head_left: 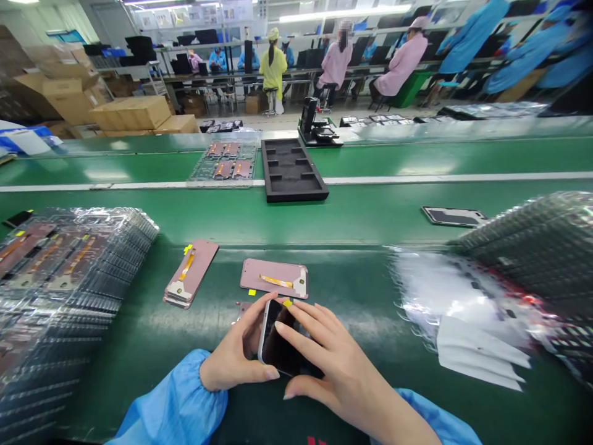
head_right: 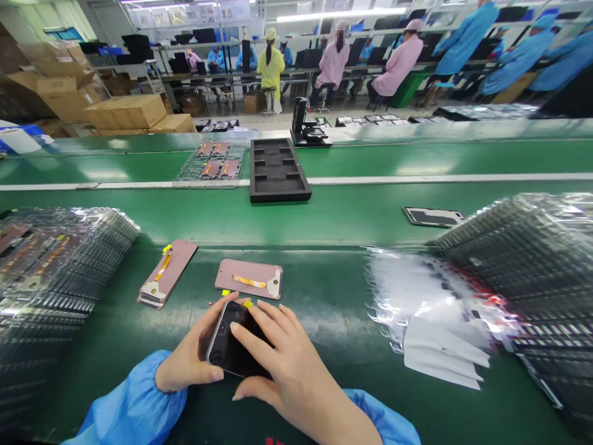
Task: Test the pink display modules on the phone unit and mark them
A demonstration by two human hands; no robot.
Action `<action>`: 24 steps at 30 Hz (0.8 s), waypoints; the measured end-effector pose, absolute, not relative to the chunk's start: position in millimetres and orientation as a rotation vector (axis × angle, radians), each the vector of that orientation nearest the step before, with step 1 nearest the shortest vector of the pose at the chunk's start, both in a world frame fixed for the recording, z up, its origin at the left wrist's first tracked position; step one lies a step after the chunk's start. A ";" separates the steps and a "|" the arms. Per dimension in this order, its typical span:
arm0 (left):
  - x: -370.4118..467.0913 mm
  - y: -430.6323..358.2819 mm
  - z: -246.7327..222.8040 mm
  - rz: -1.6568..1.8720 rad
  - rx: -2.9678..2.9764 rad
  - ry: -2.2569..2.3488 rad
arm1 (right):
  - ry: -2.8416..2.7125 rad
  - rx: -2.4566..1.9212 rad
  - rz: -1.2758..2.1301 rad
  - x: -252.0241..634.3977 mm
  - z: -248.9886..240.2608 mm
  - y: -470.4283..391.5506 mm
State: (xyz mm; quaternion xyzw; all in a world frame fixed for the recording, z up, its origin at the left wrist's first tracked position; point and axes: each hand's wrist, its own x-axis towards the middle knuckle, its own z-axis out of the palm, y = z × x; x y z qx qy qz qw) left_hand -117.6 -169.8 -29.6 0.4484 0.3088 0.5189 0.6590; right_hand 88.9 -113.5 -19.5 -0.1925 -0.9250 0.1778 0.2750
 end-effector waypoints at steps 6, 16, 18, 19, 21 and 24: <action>-121.4 -167.9 -36.9 1.184 0.835 0.752 | -2.309 -0.603 0.625 85.8 -26.1 -113.7; -148.9 -155.7 -23.0 1.290 0.522 0.933 | -1.823 -0.784 2.035 93.3 -22.8 -95.9; -148.7 -155.5 -24.1 1.289 0.546 0.927 | -1.769 -0.785 2.031 90.9 -24.9 -96.9; -147.1 -155.4 -24.9 1.273 0.568 0.915 | -1.745 -0.802 2.006 90.0 -26.5 -97.7; -141.8 -155.1 -26.2 1.214 0.631 0.894 | -1.682 -0.834 1.963 89.0 -30.4 -98.9; -132.5 -156.0 -27.8 1.124 0.738 0.908 | -1.523 -0.843 1.929 89.4 -37.0 -98.1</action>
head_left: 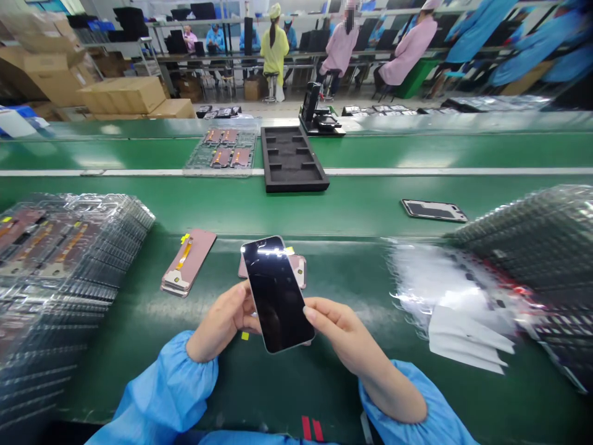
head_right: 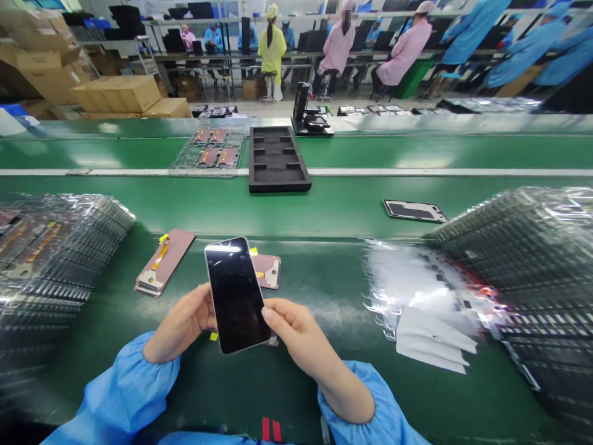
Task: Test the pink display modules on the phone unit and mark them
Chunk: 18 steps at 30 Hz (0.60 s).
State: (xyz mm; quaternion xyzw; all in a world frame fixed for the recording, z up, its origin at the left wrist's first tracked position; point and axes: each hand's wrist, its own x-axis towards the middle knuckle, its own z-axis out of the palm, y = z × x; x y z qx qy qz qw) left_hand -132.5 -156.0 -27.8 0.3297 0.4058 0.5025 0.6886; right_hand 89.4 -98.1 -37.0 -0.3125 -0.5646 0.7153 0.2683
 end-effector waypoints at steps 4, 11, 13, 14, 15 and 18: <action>-124.7 -159.2 -29.0 0.968 0.929 1.029 | -1.381 -0.859 1.846 90.3 -42.2 -94.3; -118.7 -162.6 -29.4 0.909 1.075 1.219 | -1.421 -0.900 1.714 88.9 -49.3 -95.9; -116.9 -163.4 -29.3 0.909 1.103 1.265 | -1.454 -0.924 1.671 89.0 -51.3 -97.2; -116.0 -163.8 -28.9 0.910 1.117 1.292 | -1.465 -0.934 1.657 89.1 -51.5 -97.6; -115.3 -164.1 -28.4 0.911 1.130 1.319 | -1.473 -0.944 1.653 89.2 -50.9 -97.7; -114.5 -164.6 -26.4 0.937 1.143 1.355 | -1.492 -0.962 1.694 89.0 -44.8 -97.1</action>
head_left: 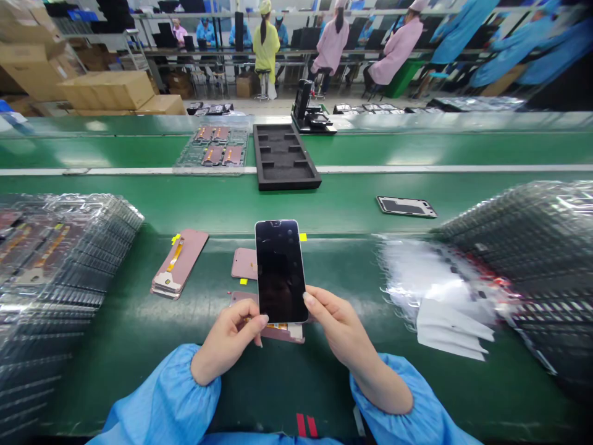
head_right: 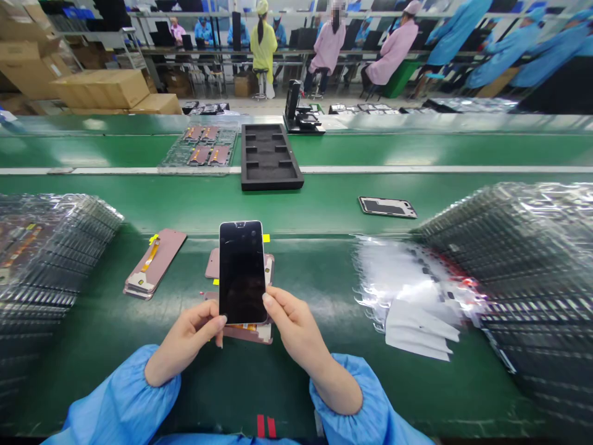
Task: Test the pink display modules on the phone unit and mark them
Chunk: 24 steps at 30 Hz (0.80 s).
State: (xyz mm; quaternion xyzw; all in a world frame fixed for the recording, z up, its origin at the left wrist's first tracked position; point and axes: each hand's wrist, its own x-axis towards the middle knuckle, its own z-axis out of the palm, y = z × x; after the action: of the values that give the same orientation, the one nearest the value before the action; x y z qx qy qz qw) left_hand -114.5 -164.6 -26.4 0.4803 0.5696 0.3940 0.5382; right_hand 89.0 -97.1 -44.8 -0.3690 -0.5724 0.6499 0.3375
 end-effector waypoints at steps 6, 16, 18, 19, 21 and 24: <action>-117.9 -164.4 -31.3 0.987 1.091 1.313 | -1.465 -0.882 1.879 86.4 -31.9 -95.3; -155.1 -124.6 -2.7 1.069 0.668 1.015 | -1.542 -0.818 2.125 82.3 -38.6 -98.2; -174.8 -100.7 1.7 0.991 0.648 1.107 | -1.566 -0.859 2.122 80.1 -41.7 -100.6; -183.9 -87.6 2.7 0.967 0.655 1.146 | -1.555 -0.886 2.078 79.5 -44.2 -101.3; -199.0 -60.8 3.9 1.002 0.687 1.218 | -1.528 -0.934 1.903 80.2 -51.8 -100.8; -216.4 -28.4 7.6 1.145 0.769 1.341 | -1.555 -0.982 1.622 84.6 -68.1 -94.4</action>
State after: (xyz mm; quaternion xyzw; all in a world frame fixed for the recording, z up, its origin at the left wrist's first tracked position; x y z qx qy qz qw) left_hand -216.4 -28.4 7.6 0.3278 0.5717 0.4884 0.5720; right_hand 84.6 -94.4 -68.1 -0.3769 -0.5967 0.6226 0.3379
